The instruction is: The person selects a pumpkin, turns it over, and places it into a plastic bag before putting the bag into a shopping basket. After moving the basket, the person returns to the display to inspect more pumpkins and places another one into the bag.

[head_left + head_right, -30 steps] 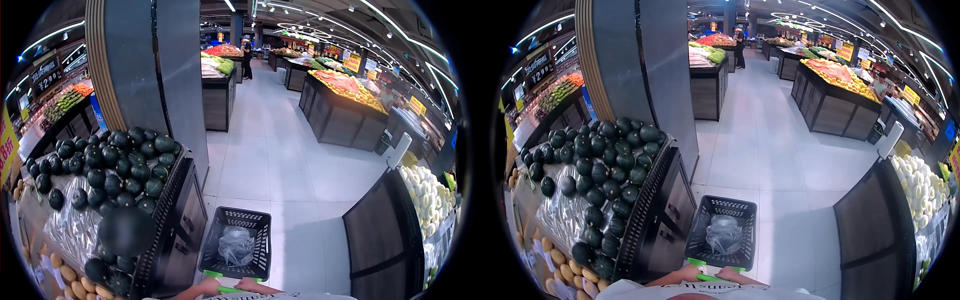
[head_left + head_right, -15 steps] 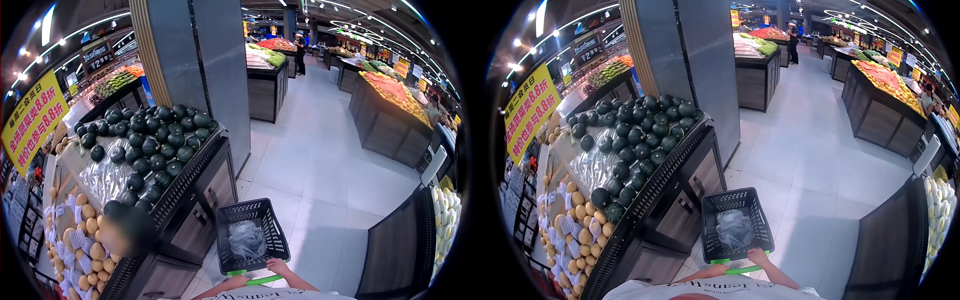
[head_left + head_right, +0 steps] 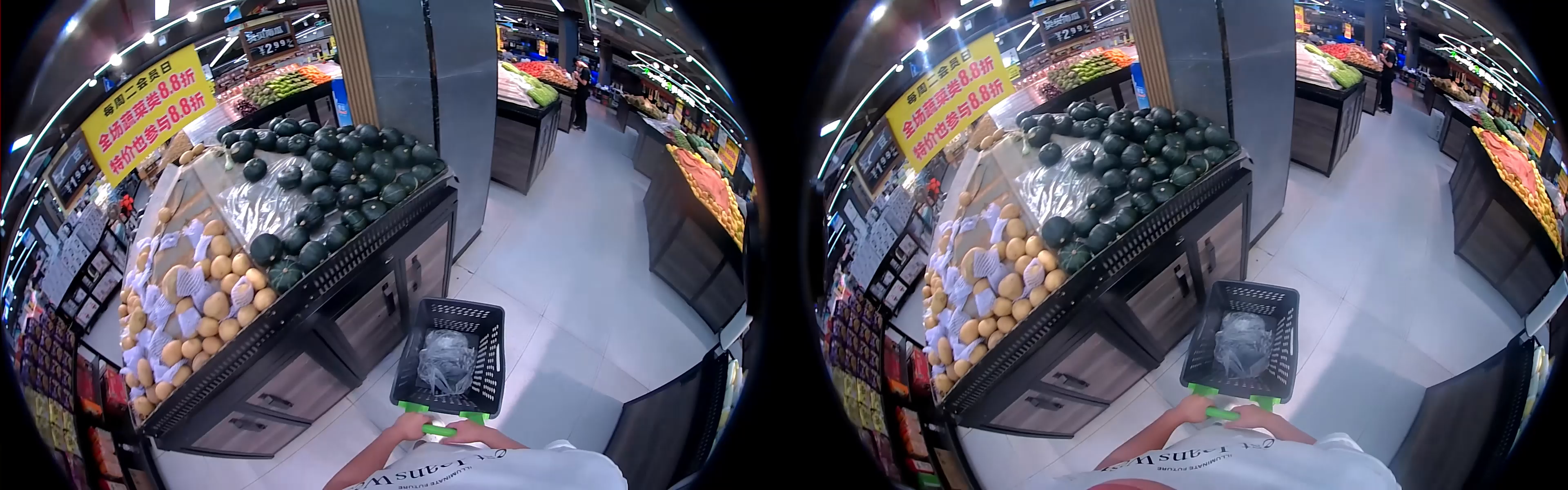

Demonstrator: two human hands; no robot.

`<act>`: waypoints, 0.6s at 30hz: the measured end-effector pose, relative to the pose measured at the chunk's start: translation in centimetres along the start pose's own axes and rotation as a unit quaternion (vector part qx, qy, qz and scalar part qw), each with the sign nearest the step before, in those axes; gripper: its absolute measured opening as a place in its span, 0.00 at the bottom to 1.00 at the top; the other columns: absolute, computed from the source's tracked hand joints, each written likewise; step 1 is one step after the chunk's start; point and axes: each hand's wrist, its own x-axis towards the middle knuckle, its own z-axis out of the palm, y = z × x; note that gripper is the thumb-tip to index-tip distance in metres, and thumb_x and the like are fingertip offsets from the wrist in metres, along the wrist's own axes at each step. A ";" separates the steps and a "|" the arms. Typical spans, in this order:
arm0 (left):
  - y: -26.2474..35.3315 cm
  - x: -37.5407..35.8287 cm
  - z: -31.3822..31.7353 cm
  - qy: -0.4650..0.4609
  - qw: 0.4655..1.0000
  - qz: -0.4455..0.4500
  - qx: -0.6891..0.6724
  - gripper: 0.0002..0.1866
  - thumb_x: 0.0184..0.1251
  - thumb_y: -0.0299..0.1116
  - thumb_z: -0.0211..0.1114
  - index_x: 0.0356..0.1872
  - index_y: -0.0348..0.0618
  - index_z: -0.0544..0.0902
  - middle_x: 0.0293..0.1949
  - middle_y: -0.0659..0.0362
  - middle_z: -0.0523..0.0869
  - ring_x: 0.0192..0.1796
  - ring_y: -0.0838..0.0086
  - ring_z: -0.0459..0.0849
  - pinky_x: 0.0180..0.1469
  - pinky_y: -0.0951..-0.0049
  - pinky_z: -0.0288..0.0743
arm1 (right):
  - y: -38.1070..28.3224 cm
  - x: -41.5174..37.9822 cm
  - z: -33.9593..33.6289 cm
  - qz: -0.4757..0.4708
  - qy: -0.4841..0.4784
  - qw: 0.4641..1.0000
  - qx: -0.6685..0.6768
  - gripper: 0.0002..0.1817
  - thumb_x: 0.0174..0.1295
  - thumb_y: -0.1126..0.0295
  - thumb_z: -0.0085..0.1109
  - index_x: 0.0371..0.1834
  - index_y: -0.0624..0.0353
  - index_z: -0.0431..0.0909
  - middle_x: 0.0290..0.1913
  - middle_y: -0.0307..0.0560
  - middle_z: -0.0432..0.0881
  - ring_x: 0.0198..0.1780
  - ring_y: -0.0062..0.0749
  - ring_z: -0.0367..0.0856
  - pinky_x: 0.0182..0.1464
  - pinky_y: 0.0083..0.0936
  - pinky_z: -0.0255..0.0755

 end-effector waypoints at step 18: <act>12.5 -9.4 15.6 0.012 0.996 -0.054 -0.075 0.16 0.42 0.39 0.63 0.36 0.47 0.85 0.35 0.50 0.85 0.39 0.55 0.84 0.43 0.58 0.77 | 0.1 -17.0 9.6 0.039 0.040 0.976 -0.211 0.19 0.46 0.54 0.58 0.44 0.42 0.82 0.36 0.46 0.84 0.41 0.44 0.83 0.45 0.39 0.76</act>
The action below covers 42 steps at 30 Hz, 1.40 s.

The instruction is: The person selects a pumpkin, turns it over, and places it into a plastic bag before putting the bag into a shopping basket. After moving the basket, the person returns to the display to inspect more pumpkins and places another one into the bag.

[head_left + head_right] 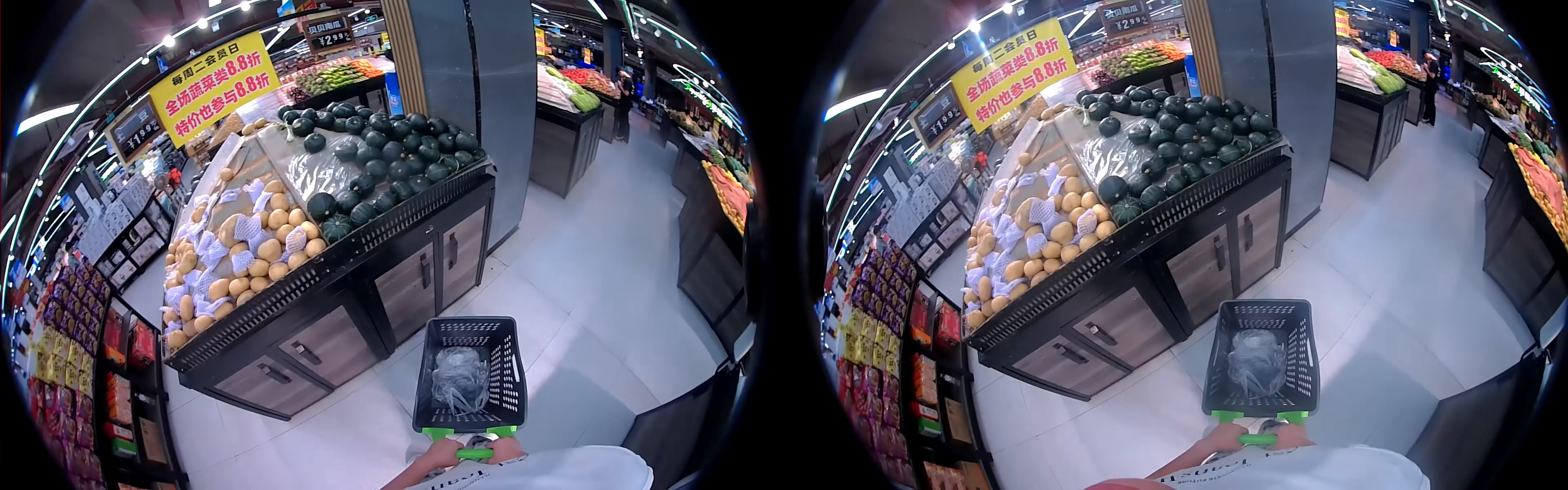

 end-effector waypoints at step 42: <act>10.2 15.2 -0.1 0.558 0.681 -0.296 -0.371 0.19 0.54 0.38 0.64 0.44 0.38 0.79 0.33 0.39 0.83 0.41 0.45 0.81 0.42 0.56 0.75 | 1.2 21.9 -19.4 -0.488 -0.101 0.732 -0.464 0.10 0.36 0.64 0.59 0.25 0.50 0.82 0.27 0.48 0.83 0.34 0.47 0.82 0.35 0.42 0.76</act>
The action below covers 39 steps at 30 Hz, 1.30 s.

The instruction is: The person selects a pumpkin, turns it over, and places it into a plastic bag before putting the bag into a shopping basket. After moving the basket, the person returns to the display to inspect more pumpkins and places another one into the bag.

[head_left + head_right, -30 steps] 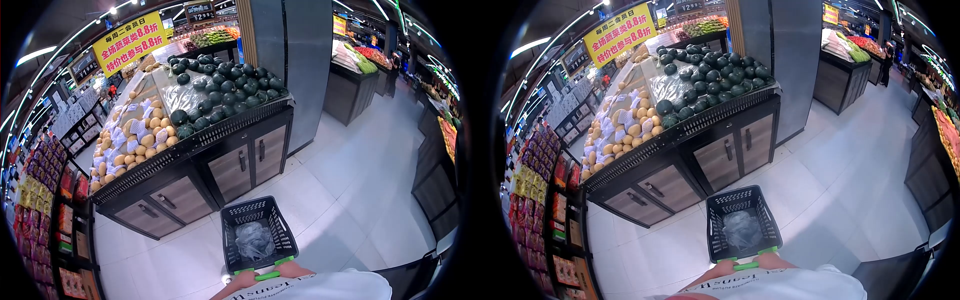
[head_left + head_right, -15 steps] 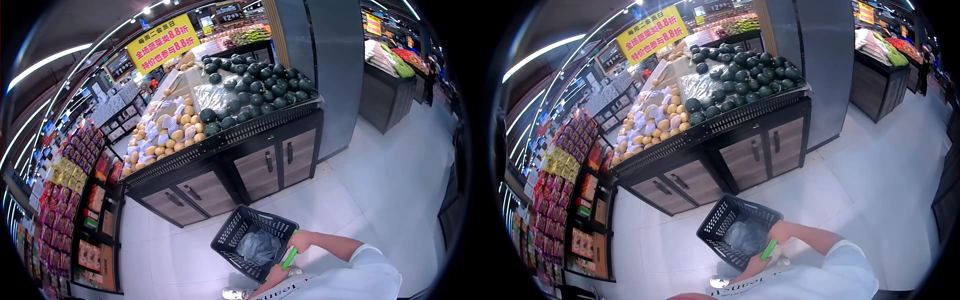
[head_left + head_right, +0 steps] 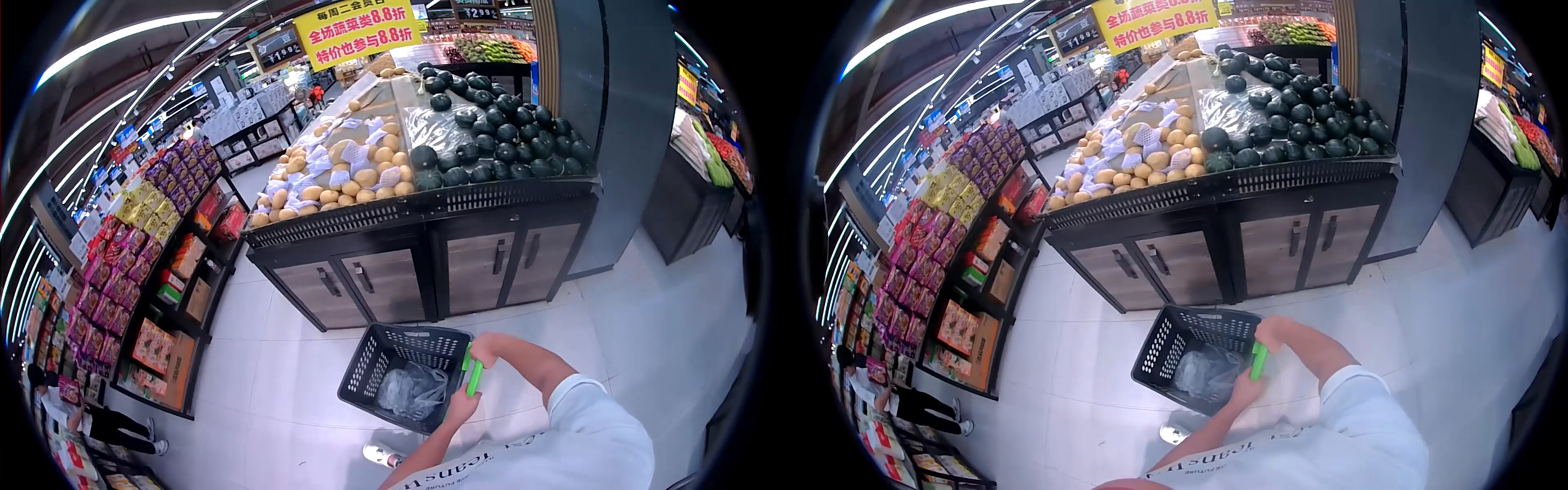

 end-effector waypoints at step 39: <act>-16.9 15.9 -53.0 0.083 0.993 -0.056 -0.057 0.21 0.54 0.34 0.66 0.49 0.39 0.78 0.36 0.49 0.84 0.39 0.65 0.84 0.44 0.68 0.75 | -11.7 50.7 -30.5 -0.096 0.012 0.995 -0.027 0.11 0.38 0.62 0.58 0.27 0.48 0.84 0.29 0.50 0.83 0.35 0.48 0.82 0.37 0.40 0.77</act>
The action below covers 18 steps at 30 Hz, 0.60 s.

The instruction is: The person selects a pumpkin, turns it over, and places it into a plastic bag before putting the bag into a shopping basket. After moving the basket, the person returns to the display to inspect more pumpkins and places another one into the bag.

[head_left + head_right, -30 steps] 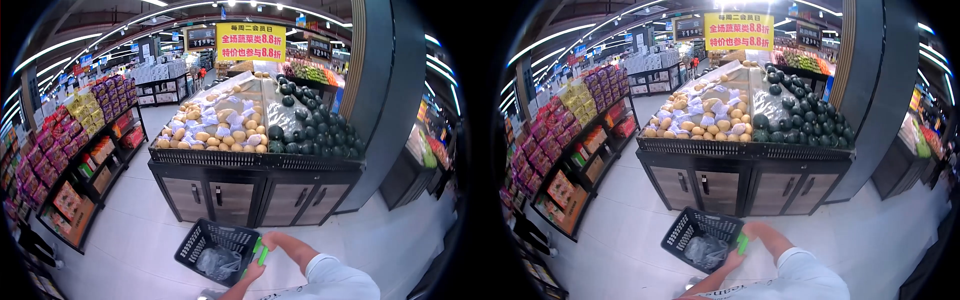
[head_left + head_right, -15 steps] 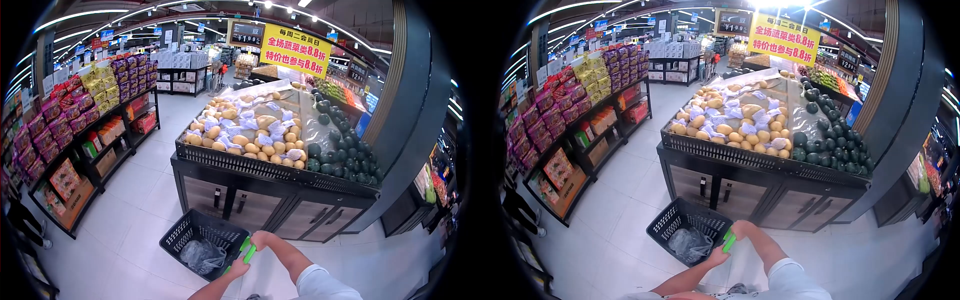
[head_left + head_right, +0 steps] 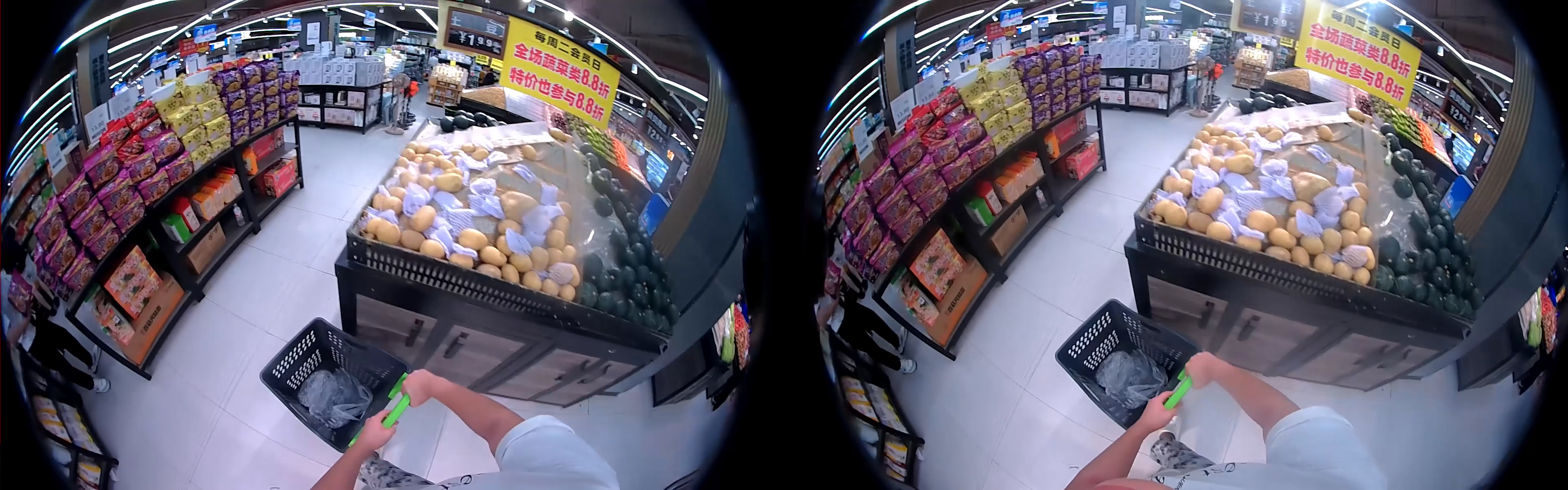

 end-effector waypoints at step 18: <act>-6.1 11.3 -28.8 0.084 0.970 0.024 0.226 0.30 0.34 0.44 0.73 0.47 0.52 0.80 0.57 0.60 0.76 0.61 0.64 0.72 0.65 0.49 0.56 | -2.2 26.3 -14.1 -0.084 -0.181 0.966 0.167 0.33 0.40 0.40 0.60 0.35 0.61 0.84 0.38 0.55 0.84 0.42 0.45 0.82 0.45 0.38 0.74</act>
